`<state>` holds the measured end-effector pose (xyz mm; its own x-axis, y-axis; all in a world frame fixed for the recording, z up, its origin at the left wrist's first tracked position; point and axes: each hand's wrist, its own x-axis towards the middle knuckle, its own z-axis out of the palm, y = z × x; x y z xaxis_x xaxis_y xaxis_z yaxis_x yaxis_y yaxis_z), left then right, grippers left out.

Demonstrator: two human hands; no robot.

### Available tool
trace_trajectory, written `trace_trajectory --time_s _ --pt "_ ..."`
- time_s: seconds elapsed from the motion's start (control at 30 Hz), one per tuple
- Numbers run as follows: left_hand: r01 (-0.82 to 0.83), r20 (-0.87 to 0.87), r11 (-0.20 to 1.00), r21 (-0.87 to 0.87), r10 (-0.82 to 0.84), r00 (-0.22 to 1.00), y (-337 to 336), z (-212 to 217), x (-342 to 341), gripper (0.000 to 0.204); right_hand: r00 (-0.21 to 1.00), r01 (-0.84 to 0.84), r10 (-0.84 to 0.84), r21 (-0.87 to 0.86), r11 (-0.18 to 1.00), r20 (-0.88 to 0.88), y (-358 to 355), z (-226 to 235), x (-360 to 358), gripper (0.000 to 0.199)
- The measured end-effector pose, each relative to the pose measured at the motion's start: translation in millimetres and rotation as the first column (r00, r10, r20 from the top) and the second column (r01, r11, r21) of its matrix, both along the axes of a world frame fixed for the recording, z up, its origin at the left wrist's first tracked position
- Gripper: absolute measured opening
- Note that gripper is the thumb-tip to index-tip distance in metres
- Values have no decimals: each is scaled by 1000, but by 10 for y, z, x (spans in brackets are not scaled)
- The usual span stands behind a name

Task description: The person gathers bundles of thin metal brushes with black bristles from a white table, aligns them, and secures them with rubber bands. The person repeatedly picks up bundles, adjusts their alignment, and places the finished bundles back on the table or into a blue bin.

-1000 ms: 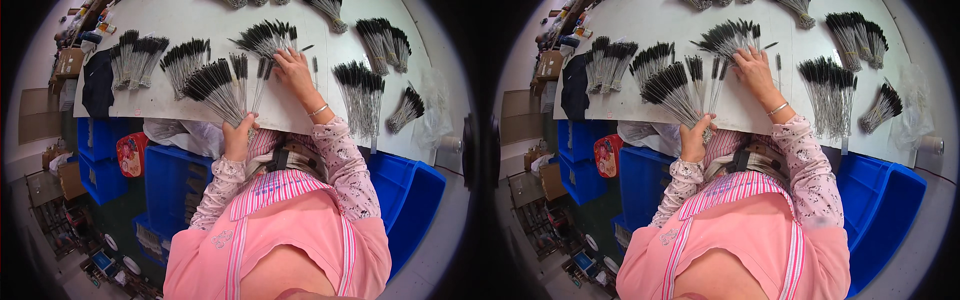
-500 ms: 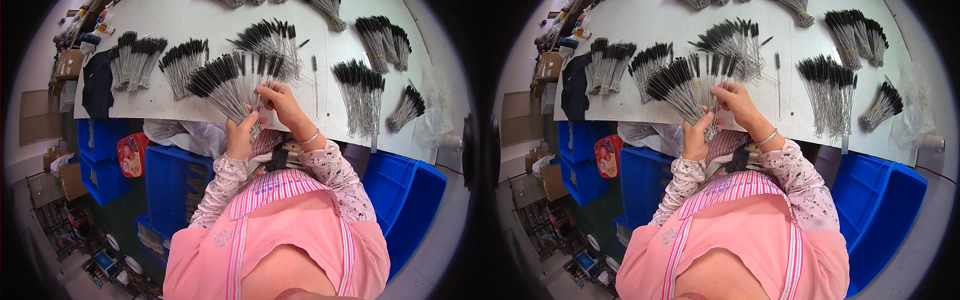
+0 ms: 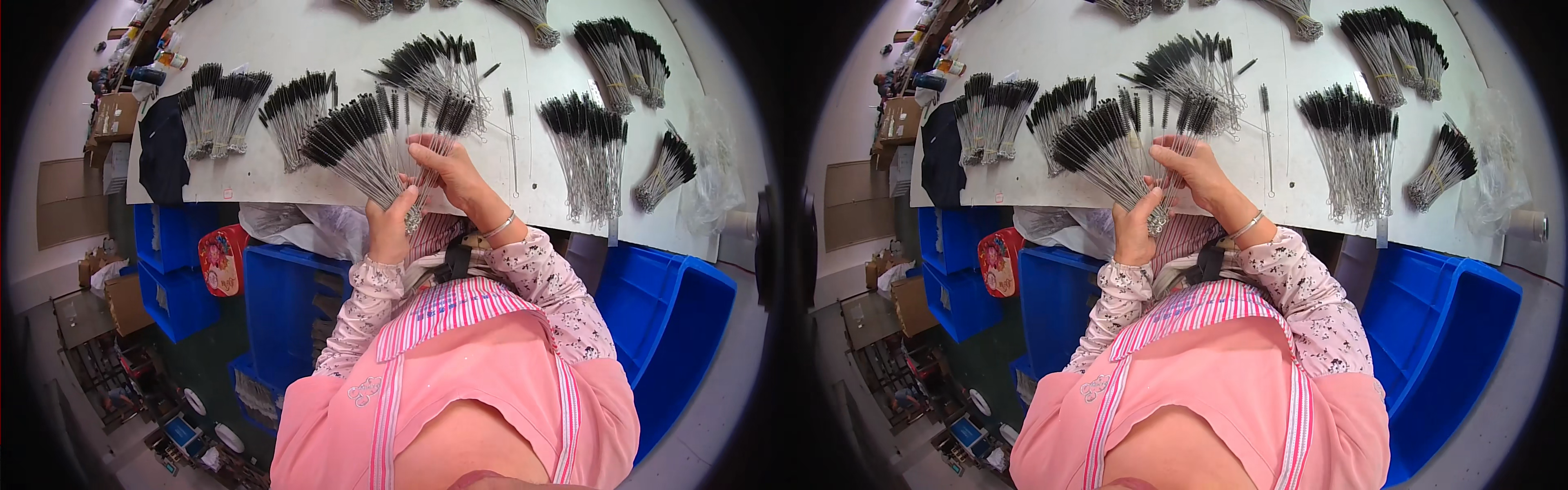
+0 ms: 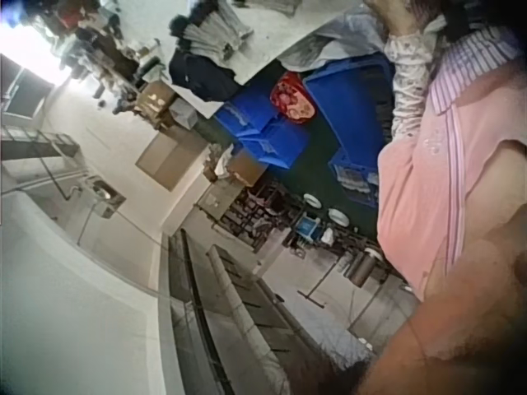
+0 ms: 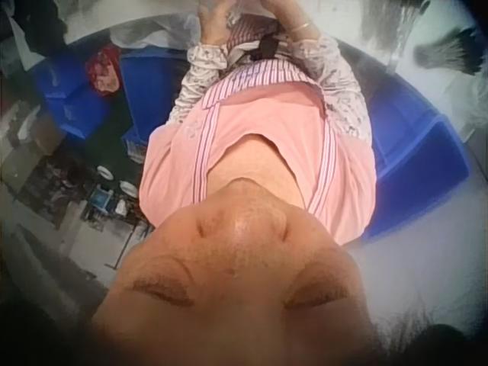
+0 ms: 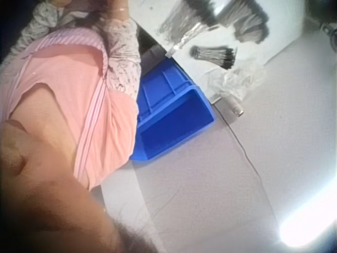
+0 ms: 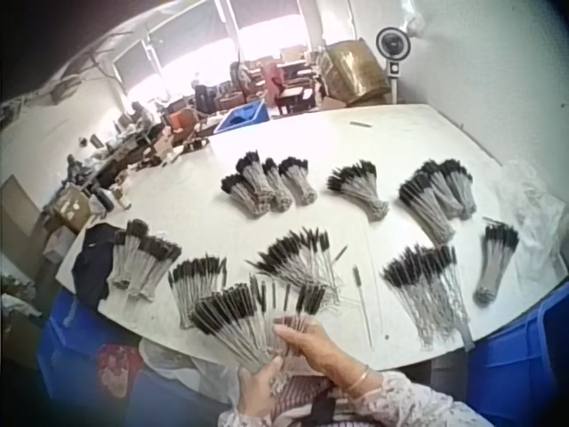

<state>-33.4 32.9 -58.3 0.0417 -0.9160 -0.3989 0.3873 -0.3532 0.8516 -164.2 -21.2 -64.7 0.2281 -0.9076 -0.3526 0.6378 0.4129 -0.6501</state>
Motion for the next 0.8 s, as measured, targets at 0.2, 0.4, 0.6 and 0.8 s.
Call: trace_trajectory --time_s 0.2,0.4,0.6,0.8 --pt "62 -1 998 8 -62 998 12 28 27 28 995 -84 84 -11 996 -57 -28 -126 -73 20" --pt "95 62 995 -41 -93 994 23 21 41 21 999 -10 9 33 999 30 -4 -104 -53 15" --pt "51 -17 998 -36 -52 999 30 -4 37 27 993 24 -23 6 1000 -119 -25 -135 -24 15" --pt "29 -27 1000 4 -29 999 21 -13 57 33 991 30 -30 0 1000 -128 -14 -144 -16 16"
